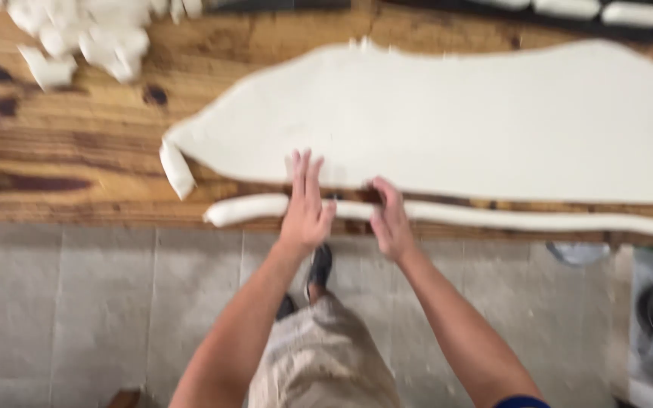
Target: Cutting a sheet of dough into strips and rolling them into individual bread rolls
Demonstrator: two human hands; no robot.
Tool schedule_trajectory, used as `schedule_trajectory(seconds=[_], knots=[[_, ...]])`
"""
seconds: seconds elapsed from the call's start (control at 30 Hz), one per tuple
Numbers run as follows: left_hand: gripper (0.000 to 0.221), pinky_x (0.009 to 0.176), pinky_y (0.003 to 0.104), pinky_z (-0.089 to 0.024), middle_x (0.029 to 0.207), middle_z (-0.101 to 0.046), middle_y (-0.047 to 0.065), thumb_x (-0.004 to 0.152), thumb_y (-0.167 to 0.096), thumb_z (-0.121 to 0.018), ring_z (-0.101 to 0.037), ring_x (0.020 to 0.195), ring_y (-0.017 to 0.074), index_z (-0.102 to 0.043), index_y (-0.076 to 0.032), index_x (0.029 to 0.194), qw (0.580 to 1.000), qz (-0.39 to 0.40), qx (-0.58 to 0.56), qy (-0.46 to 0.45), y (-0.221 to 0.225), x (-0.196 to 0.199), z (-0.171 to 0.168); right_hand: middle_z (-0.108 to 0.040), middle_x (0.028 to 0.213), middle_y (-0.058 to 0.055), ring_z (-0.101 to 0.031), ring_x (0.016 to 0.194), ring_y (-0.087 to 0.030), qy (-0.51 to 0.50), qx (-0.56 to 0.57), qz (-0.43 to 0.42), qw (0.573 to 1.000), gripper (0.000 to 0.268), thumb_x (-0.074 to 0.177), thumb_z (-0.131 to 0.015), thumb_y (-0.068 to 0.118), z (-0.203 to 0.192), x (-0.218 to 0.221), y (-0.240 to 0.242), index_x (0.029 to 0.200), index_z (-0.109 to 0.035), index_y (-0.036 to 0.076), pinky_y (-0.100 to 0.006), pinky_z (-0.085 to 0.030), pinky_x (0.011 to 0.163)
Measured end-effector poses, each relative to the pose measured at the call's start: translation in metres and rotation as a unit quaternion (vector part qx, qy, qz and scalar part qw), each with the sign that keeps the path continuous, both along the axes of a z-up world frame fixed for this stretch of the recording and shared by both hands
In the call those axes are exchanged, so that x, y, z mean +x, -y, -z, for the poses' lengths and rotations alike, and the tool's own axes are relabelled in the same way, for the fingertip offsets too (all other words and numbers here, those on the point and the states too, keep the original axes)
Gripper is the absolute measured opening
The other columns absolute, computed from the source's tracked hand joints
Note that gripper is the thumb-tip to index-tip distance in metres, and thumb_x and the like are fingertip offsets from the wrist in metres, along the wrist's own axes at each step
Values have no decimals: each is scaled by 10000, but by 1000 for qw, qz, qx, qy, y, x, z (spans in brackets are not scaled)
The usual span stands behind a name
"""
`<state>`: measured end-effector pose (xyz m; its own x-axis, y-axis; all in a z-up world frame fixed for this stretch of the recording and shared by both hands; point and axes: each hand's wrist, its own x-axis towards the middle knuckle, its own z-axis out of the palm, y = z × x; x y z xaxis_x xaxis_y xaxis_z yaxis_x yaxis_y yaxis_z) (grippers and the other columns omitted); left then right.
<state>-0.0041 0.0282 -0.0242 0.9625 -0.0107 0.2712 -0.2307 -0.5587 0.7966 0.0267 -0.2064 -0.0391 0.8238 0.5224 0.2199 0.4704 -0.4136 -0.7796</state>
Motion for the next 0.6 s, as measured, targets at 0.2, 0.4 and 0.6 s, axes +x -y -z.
schedule_trajectory(seconds=[0.2, 0.4, 0.6], knots=[[814, 1272, 543, -62, 1678, -62, 246, 959, -490, -380, 32, 1547, 514, -202, -18, 1599, 999, 22, -25, -11, -2, 29, 14, -367, 1463, -214, -261, 1476, -485, 41, 22, -49, 998, 685, 994, -456, 441, -11, 31, -22, 1475, -284, -15, -566, -172, 1250], [640, 1284, 513, -111, 1652, -194, 185, 1025, -331, -403, -85, 1559, 438, -253, -97, 1602, 995, 3, -25, -98, -2, 20, 8, -403, 1466, -210, -297, 1456, -467, 37, -30, 4, 999, 560, 1075, -406, 367, 9, 29, -29, 1539, -310, 69, -556, -195, 1245], [627, 1253, 459, -172, 1678, -201, 135, 1053, -421, -325, -108, 1589, 286, -297, -66, 1569, 984, -15, -94, -151, 6, -18, -9, -455, 1416, -185, -367, 1418, -379, 36, -13, 31, 999, 462, 1064, -450, 384, -25, -19, -16, 1397, -458, 64, -506, -253, 1202]])
